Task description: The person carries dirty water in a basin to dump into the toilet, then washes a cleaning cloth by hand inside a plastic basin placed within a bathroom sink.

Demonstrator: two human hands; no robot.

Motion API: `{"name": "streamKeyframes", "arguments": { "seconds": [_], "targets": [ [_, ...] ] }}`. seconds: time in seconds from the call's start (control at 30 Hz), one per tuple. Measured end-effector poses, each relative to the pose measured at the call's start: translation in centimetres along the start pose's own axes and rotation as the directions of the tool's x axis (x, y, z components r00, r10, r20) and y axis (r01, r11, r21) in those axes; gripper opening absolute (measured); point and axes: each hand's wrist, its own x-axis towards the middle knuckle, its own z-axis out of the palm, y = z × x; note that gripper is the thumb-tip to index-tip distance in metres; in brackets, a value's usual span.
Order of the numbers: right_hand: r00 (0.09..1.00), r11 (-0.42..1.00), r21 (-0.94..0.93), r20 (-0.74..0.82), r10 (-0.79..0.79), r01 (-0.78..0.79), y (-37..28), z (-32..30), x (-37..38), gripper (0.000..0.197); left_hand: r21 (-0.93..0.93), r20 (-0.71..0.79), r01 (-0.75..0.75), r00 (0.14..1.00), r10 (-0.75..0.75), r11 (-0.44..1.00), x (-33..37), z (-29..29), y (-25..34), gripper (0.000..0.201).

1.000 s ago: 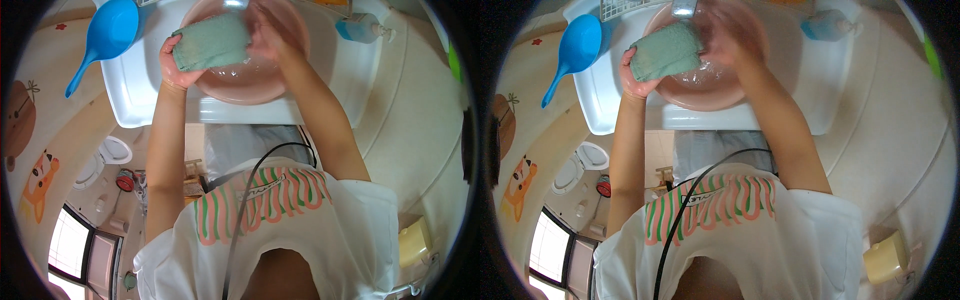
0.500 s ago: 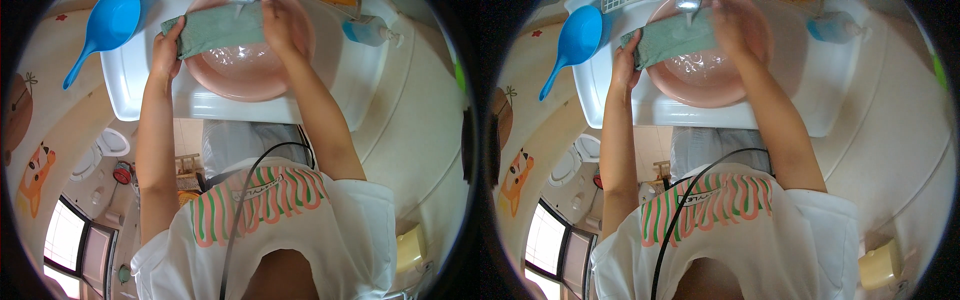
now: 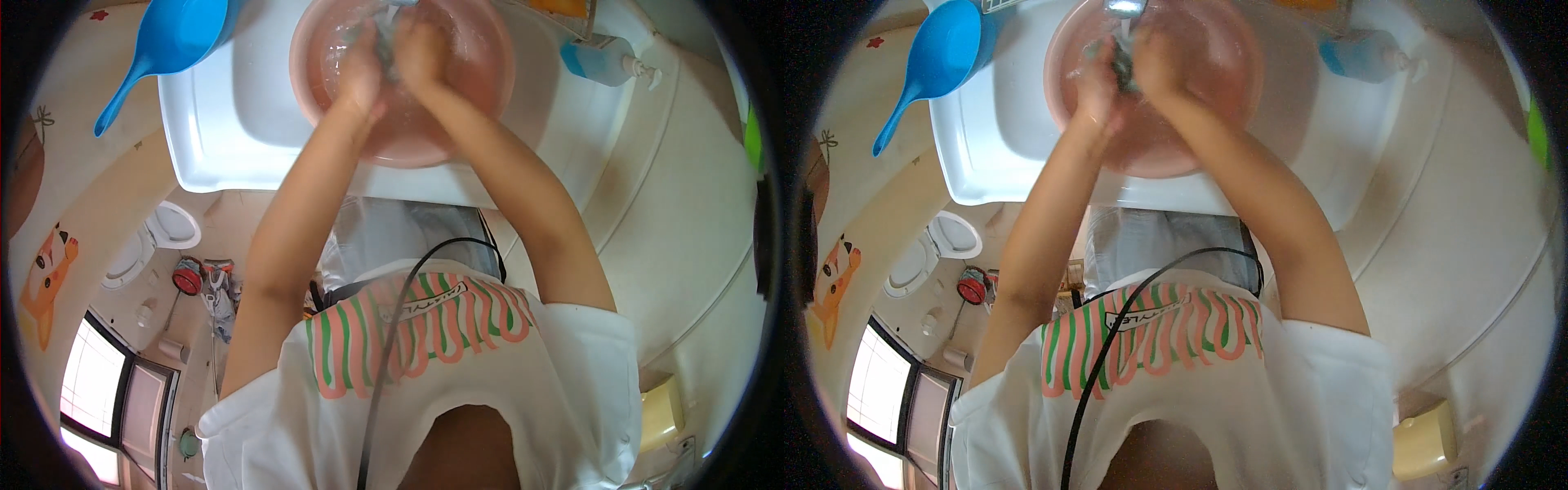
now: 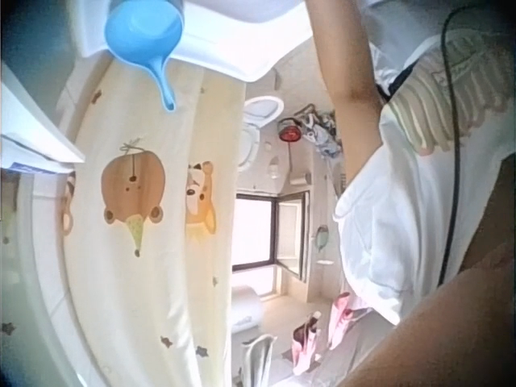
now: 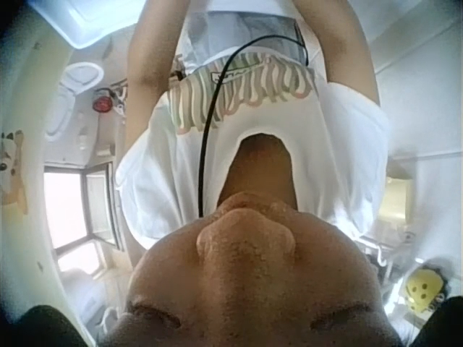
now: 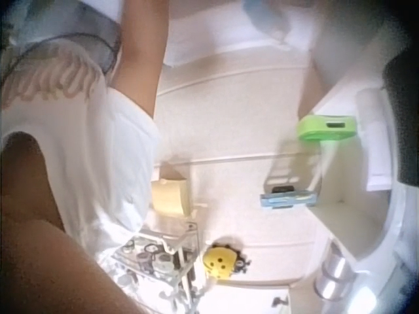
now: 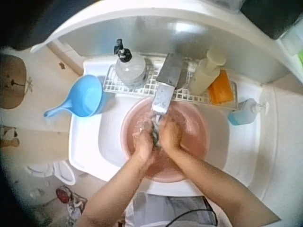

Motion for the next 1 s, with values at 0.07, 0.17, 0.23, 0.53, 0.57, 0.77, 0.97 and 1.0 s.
{"name": "streamKeyframes", "arguments": {
  "seconds": [0.07, 0.17, 0.23, 0.53, 0.57, 0.77, 0.97, 1.0],
  "targets": [
    [0.99, 0.973, -0.233, -0.135, -0.032, 0.0, 3.9, 1.6, 3.0, 0.03, 0.092, 0.026, -0.047, 0.999, 0.045, 0.995, -0.9, 2.8, -1.8, 0.041],
    [0.987, 0.988, -0.149, -0.158, 0.005, -0.029, 0.7, 2.1, 1.2, 0.032, 0.097, 0.028, -0.064, 0.998, 0.062, 0.993, -0.9, 1.0, -0.3, 0.045],
    [0.993, 0.995, -0.033, 0.068, 0.091, -0.089, -3.4, 0.2, -1.3, 0.036, -0.011, -0.011, -0.043, 0.999, 0.043, 0.999, -1.7, 0.6, 1.4, 0.053],
    [0.986, 0.968, 0.209, 0.067, -0.155, 0.138, 5.0, 3.6, 6.0, 0.029, -0.102, 0.063, -0.145, 0.986, 0.151, 0.984, -3.7, -3.8, 3.2, 0.048],
    [0.983, 0.965, 0.22, 0.083, -0.163, 0.142, 4.0, 3.0, 5.6, 0.029, -0.113, 0.014, -0.169, 0.985, 0.171, 0.979, -4.6, -5.2, 4.2, 0.049],
    [0.97, 0.868, 0.496, 0.219, -0.109, -0.014, 6.2, 0.6, 5.9, 0.021, -0.063, 0.094, -0.101, 0.99, 0.107, 0.993, -5.3, -7.9, 6.7, 0.051],
    [0.816, 0.676, 0.495, 0.498, 0.294, -0.546, 1.5, -1.5, 2.7, 0.044, -0.204, 0.199, -0.02, 0.978, 0.062, 0.979, -5.2, -9.4, 6.1, 0.049],
    [0.722, 0.517, 0.53, 0.625, 0.296, -0.672, 0.2, -2.1, 2.0, 0.049, -0.206, 0.198, -0.022, 0.978, 0.064, 0.978, -5.2, -9.6, 6.0, 0.049]
  ]
}}
